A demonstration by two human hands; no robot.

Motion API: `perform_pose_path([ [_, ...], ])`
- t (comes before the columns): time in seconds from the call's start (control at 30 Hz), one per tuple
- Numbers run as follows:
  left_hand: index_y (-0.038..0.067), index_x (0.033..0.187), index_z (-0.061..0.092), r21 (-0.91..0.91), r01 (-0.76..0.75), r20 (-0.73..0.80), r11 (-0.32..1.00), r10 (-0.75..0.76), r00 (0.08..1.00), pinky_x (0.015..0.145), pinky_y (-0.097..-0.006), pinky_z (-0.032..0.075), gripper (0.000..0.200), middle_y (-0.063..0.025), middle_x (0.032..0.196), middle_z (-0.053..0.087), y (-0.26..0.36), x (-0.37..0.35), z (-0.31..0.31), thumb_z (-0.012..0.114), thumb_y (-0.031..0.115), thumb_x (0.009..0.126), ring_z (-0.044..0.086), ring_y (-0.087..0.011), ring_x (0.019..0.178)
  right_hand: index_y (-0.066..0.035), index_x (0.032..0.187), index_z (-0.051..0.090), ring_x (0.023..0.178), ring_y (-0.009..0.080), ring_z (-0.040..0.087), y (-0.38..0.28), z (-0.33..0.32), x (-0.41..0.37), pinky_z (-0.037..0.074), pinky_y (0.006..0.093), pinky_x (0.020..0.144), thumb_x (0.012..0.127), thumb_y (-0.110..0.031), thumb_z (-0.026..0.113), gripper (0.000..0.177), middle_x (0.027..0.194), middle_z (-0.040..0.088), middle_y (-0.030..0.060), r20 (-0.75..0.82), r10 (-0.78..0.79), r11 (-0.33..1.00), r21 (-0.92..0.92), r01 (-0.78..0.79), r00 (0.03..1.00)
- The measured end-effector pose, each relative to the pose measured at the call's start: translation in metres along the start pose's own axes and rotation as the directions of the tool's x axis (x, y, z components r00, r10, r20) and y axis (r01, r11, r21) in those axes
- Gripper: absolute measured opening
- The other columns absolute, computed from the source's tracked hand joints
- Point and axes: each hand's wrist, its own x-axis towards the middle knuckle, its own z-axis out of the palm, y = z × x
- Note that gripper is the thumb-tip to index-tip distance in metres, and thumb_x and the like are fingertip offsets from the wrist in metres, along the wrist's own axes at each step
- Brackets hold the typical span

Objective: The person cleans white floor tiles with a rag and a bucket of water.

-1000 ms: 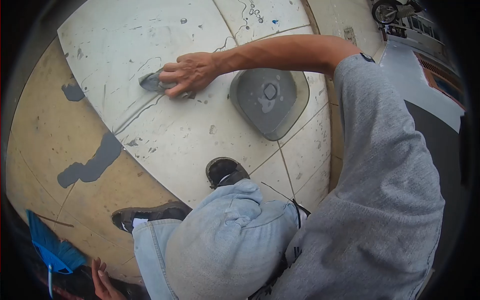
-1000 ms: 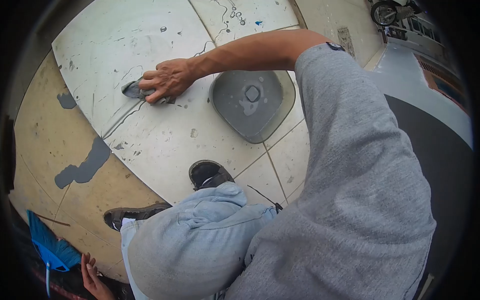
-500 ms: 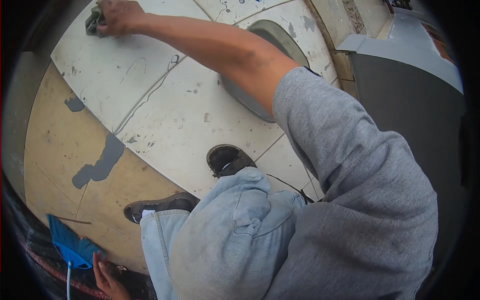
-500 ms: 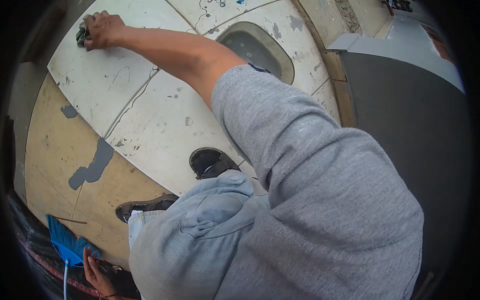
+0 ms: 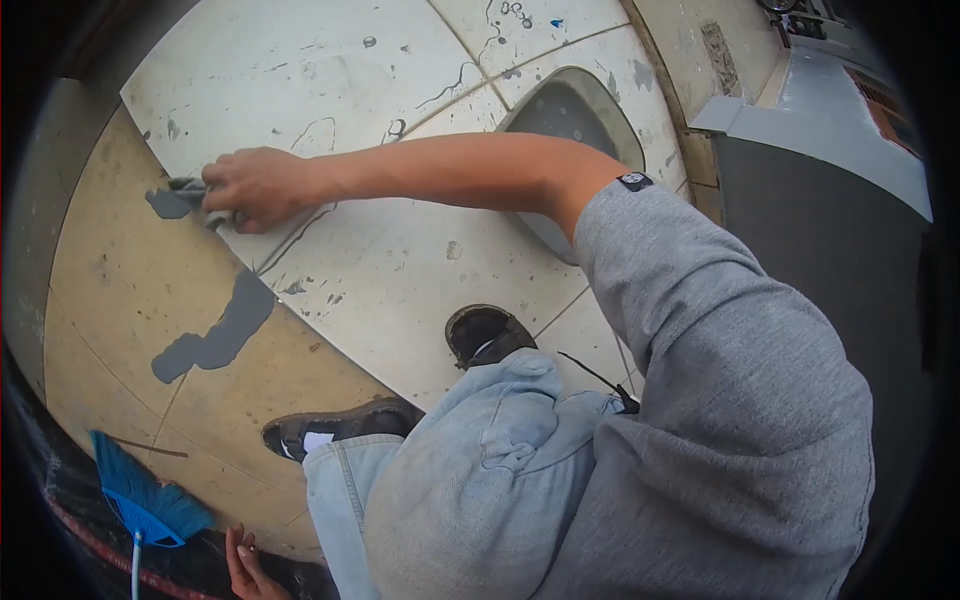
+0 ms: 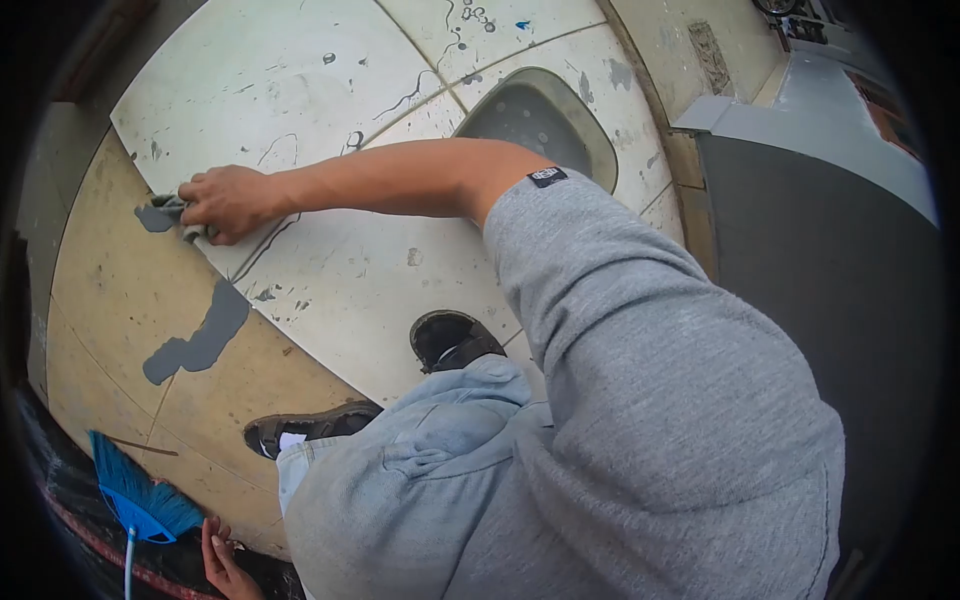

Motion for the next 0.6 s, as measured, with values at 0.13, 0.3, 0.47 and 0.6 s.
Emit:
perform_pose_path([
  [0.13, -0.005, 0.124, 0.058, -0.019, 0.018, -0.053, 1.000, -0.019, 0.998, 0.087, -0.0347, 0.051, 0.035, -0.0181, 0.114, 0.065, -0.004, 0.000, -0.007, 0.051, 0.018, 0.100, 0.064, -0.0259, 0.100, -0.019, 0.112, 0.062, 0.093, 0.0236, 0.056, 0.007, -0.008, -0.029, 0.051, 0.0362, 0.076, 0.075, -0.021, 0.071, 0.038, 0.101, 0.051, 0.0063, 0.224, -0.479, 0.877, 0.147, 0.457, 0.849],
  [0.3, -0.007, 0.125, 0.055, -0.009, 0.074, -0.006, 0.997, -0.074, 0.997, 0.091, -0.0360, 0.050, 0.037, -0.0208, 0.114, 0.065, -0.024, -0.004, -0.002, 0.051, 0.019, 0.100, 0.064, -0.0278, 0.102, -0.024, 0.113, 0.066, 0.104, 0.0255, 0.055, 0.099, -0.010, 0.093, 0.049, 0.0379, 0.085, 0.082, -0.027, 0.062, 0.032, 0.108, 0.056, 0.0058, -0.128, -0.181, 0.969, -0.190, 0.155, 0.975],
  [0.47, -0.008, 0.127, 0.054, -0.011, 0.075, -0.028, 0.997, -0.076, 0.997, 0.090, -0.0367, 0.050, 0.038, -0.0212, 0.114, 0.065, -0.017, -0.007, -0.006, 0.051, 0.019, 0.100, 0.064, -0.0281, 0.102, -0.023, 0.106, 0.069, 0.104, 0.0267, 0.055, 0.106, 0.003, 0.136, 0.048, 0.0385, 0.085, 0.079, -0.037, 0.062, 0.031, 0.109, 0.057, 0.0073, -0.308, 0.159, 0.926, -0.282, -0.250, 0.938],
  [0.6, -0.007, 0.127, 0.054, -0.068, 0.084, -0.006, 0.994, -0.084, 0.996, 0.091, -0.0376, 0.050, 0.041, -0.0209, 0.115, 0.064, -0.029, -0.011, -0.005, 0.052, 0.023, 0.099, 0.063, -0.0282, 0.103, -0.014, 0.099, 0.066, 0.091, 0.0239, 0.054, 0.037, -0.019, 0.021, 0.048, 0.0362, 0.078, 0.074, -0.025, 0.071, 0.028, 0.096, 0.053, 0.0072, -0.050, -0.268, 0.963, 0.024, 0.270, 0.962],
])
